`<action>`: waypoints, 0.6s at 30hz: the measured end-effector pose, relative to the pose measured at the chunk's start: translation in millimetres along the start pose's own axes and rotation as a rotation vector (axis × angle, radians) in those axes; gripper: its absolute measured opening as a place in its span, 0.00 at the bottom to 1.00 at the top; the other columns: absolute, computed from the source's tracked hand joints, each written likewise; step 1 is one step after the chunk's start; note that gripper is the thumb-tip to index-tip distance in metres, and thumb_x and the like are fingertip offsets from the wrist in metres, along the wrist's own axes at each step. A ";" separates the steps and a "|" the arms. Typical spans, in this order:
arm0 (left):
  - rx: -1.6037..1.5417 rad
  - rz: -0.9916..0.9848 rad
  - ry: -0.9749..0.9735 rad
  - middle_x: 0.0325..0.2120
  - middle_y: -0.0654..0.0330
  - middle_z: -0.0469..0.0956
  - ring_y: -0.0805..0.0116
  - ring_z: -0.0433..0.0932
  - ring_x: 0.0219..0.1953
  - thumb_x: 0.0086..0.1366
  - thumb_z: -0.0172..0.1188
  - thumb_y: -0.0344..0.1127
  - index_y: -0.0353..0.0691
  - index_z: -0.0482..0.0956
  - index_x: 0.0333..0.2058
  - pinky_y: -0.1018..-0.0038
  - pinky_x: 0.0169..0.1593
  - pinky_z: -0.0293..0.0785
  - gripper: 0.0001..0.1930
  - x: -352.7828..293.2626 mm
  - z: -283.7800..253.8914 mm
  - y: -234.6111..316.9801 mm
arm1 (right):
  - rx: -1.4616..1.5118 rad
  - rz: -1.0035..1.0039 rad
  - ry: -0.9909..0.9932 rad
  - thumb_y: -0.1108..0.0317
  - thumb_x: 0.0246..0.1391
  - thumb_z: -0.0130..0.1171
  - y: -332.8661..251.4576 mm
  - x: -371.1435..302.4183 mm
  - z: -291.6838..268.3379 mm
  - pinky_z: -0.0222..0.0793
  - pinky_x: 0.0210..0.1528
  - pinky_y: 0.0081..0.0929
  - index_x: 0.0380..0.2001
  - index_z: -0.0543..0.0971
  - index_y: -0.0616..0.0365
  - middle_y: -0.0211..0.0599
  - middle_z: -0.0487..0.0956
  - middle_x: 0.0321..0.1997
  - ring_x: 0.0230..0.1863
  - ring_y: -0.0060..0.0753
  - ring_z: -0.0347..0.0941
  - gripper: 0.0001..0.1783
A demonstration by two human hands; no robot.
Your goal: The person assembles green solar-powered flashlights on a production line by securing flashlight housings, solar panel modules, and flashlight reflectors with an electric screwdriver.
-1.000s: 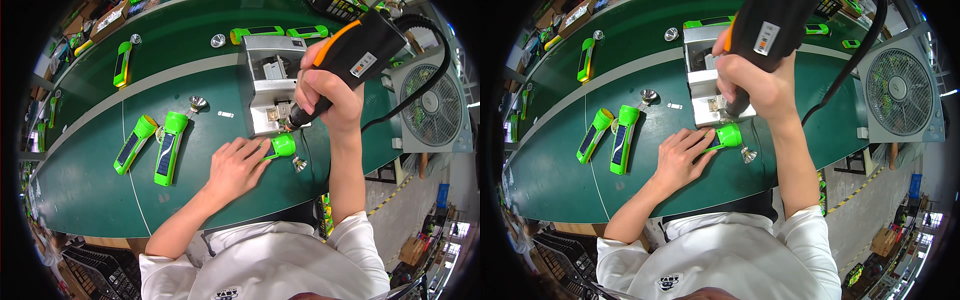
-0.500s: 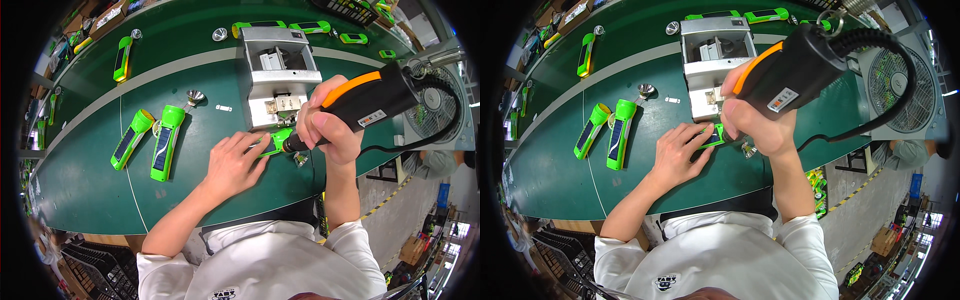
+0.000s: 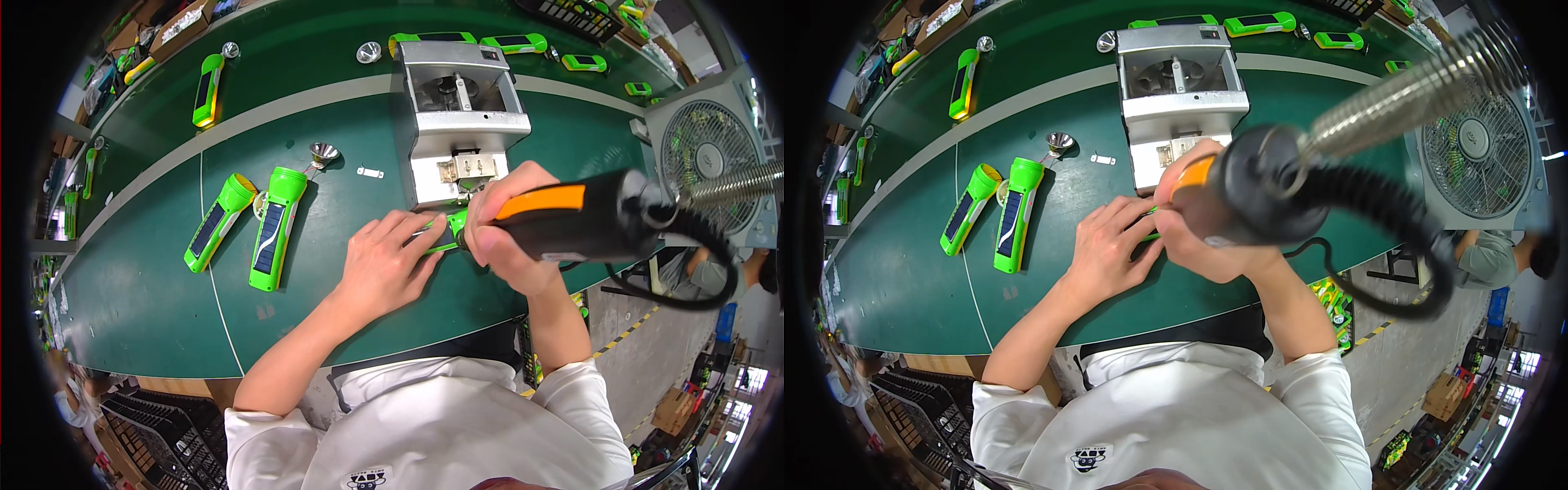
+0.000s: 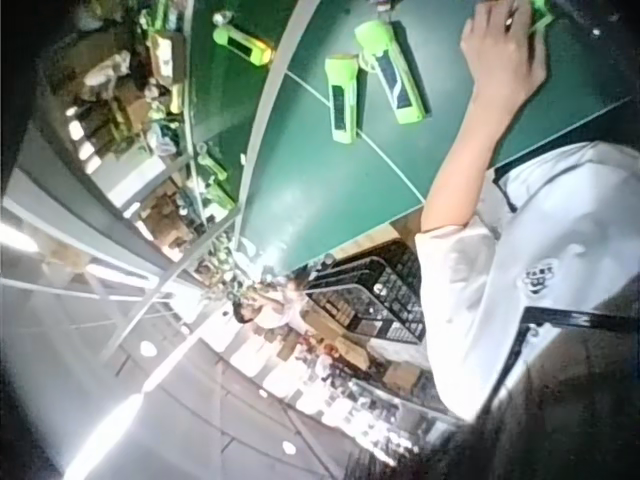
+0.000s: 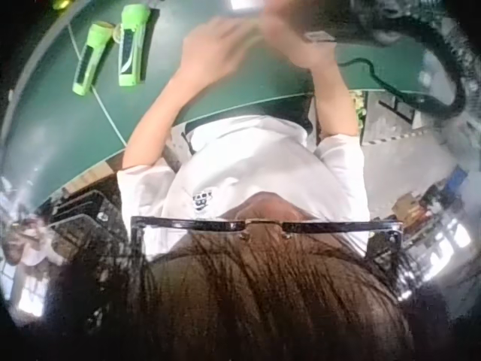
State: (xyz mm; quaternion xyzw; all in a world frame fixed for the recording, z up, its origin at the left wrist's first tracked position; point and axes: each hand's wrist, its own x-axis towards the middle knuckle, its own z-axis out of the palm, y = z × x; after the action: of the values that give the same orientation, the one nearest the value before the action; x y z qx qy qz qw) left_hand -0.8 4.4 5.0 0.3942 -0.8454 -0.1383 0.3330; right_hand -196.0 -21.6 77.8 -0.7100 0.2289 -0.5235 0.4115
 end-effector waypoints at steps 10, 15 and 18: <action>0.031 0.054 0.001 0.46 0.61 0.83 0.60 0.81 0.45 0.57 0.71 0.35 0.41 0.83 0.47 0.63 0.44 0.80 0.19 -2.8 -0.6 5.7 | 0.127 0.107 0.057 0.78 0.56 0.59 -1.6 -10.5 2.8 0.67 0.22 0.22 0.39 0.70 0.63 0.34 0.74 0.23 0.20 0.20 0.69 0.10; 0.079 0.103 -0.030 0.48 0.60 0.82 0.59 0.81 0.45 0.59 0.70 0.35 0.40 0.81 0.53 0.61 0.45 0.80 0.22 -3.6 -4.6 9.5 | 0.188 0.173 0.179 0.75 0.47 0.67 -9.6 -9.6 0.4 0.75 0.38 0.24 0.35 0.78 0.63 0.30 0.81 0.32 0.34 0.20 0.77 0.11; 0.138 0.086 -0.081 0.47 0.55 0.81 0.54 0.78 0.47 0.60 0.70 0.35 0.41 0.78 0.59 0.60 0.49 0.79 0.27 -6.9 -22.8 17.0 | 0.150 0.162 0.156 0.75 0.49 0.66 -12.1 -5.3 -6.0 0.75 0.37 0.24 0.38 0.79 0.62 0.31 0.81 0.33 0.34 0.19 0.77 0.11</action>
State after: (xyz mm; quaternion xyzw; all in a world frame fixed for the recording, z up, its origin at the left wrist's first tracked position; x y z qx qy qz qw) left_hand 8.0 21.4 27.1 0.3735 -0.8818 -0.0813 0.2761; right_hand -204.8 -13.0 85.5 -0.6135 0.2769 -0.5579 0.4855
